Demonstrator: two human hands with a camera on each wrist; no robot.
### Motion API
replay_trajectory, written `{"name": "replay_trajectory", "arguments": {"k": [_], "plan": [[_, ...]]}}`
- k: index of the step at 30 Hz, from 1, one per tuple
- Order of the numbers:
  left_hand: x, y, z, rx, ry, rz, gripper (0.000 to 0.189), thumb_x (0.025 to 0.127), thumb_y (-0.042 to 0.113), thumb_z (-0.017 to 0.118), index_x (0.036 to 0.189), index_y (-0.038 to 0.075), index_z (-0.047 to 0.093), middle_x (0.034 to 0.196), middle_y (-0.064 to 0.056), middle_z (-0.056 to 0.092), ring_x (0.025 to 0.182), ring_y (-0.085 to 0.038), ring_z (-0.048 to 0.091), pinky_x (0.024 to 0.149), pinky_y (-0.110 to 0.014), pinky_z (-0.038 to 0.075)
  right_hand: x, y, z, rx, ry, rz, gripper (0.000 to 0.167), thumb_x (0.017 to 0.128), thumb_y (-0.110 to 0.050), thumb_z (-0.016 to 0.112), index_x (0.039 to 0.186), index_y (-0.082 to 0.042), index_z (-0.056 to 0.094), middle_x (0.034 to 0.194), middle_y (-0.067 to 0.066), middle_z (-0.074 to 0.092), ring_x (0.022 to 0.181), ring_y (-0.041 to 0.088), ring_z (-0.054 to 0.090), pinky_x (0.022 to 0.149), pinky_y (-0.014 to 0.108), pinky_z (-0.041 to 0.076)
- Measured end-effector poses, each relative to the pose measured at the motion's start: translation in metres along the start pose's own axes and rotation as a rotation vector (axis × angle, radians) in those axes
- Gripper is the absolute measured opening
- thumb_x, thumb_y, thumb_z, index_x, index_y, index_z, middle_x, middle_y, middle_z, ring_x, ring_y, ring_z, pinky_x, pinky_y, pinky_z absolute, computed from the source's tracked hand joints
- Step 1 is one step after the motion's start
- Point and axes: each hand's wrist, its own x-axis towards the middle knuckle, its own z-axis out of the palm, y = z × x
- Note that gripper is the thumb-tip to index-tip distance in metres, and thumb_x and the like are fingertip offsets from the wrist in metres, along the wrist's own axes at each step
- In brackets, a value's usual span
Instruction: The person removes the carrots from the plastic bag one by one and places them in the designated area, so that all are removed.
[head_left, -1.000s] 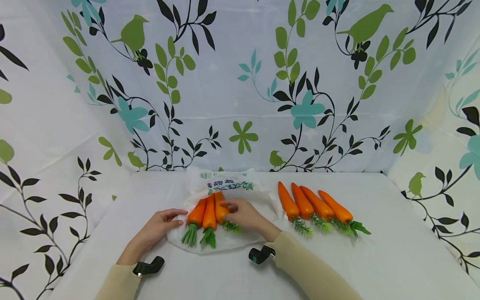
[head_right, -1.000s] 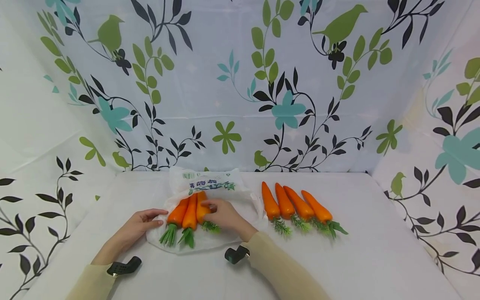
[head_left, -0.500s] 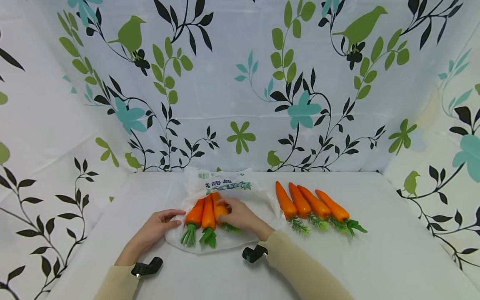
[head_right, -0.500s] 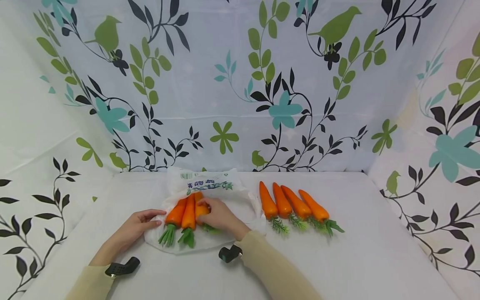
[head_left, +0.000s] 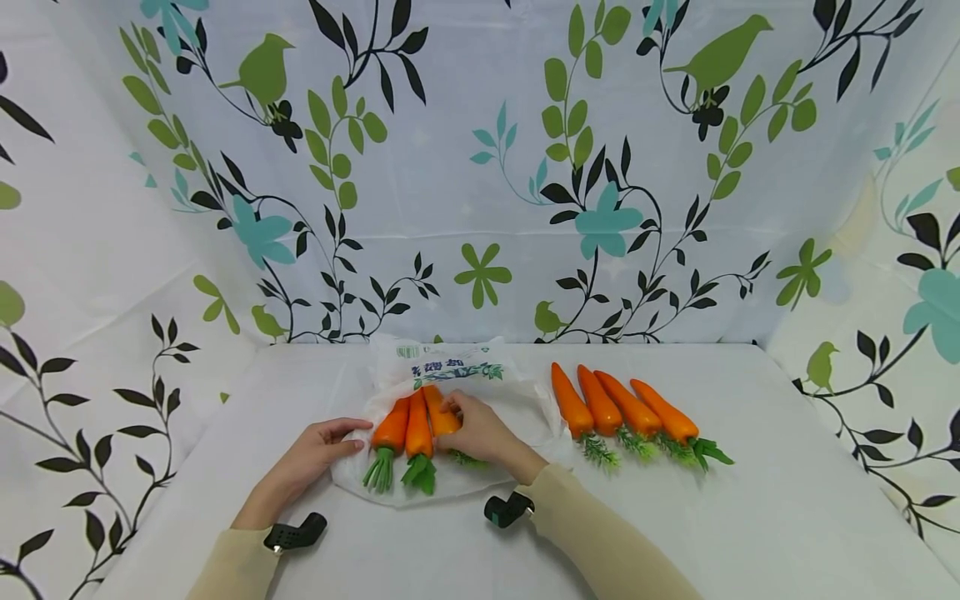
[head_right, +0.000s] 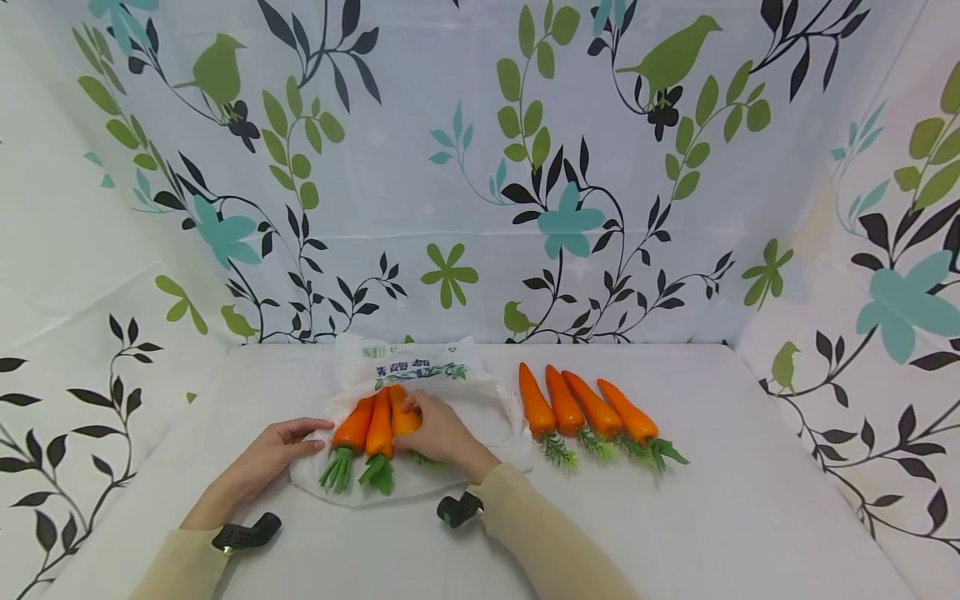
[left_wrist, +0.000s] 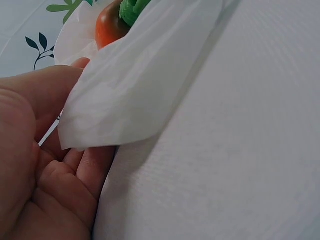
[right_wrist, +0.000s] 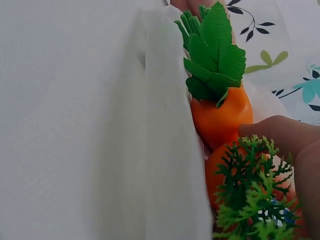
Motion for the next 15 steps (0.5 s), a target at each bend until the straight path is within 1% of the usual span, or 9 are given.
{"name": "replay_trajectory", "arguments": {"k": [3, 6, 11, 15], "plan": [[-0.0004, 0.0002, -0.0001, -0.001, 0.003, -0.003, 0.038, 0.094, 0.02, 0.069, 0.128, 0.004, 0.065, 0.142, -0.017, 0.052, 0.135, -0.035, 0.038, 0.115, -0.057, 0.024, 0.0007, 0.0019, 0.0011, 0.001, 0.008, 0.001, 0.046, 0.08, -0.029, 0.081, 0.117, -0.015, 0.056, 0.12, 0.003, 0.061, 0.106, 0.019, 0.057, 0.096, 0.036, 0.048], [-0.0005, 0.0003, 0.0001, 0.004, 0.006, -0.004, 0.037, 0.094, 0.02, 0.069, 0.128, 0.005, 0.065, 0.141, -0.016, 0.054, 0.134, -0.033, 0.039, 0.114, -0.055, 0.025, 0.0007, 0.0034, 0.003, 0.005, 0.028, 0.001, 0.043, 0.079, -0.026, 0.08, 0.114, -0.016, 0.057, 0.119, 0.002, 0.061, 0.105, 0.019, 0.058, 0.095, 0.036, 0.048], [-0.0002, 0.0014, 0.0007, 0.015, 0.012, -0.012, 0.037, 0.094, 0.021, 0.069, 0.128, 0.005, 0.065, 0.141, -0.015, 0.054, 0.134, -0.032, 0.04, 0.114, -0.054, 0.027, -0.0024, 0.0024, 0.0058, 0.051, 0.073, 0.022, 0.039, 0.078, -0.02, 0.076, 0.112, -0.017, 0.058, 0.116, 0.001, 0.062, 0.105, 0.02, 0.059, 0.092, 0.037, 0.049], [-0.0009, 0.0029, 0.0012, 0.017, 0.016, -0.016, 0.036, 0.094, 0.021, 0.069, 0.128, 0.006, 0.066, 0.142, -0.015, 0.053, 0.136, -0.034, 0.038, 0.114, -0.057, 0.024, -0.0053, 0.0016, 0.006, 0.083, 0.084, 0.04, 0.038, 0.077, -0.019, 0.074, 0.112, -0.018, 0.058, 0.118, 0.002, 0.062, 0.107, 0.022, 0.059, 0.092, 0.038, 0.049]]}}
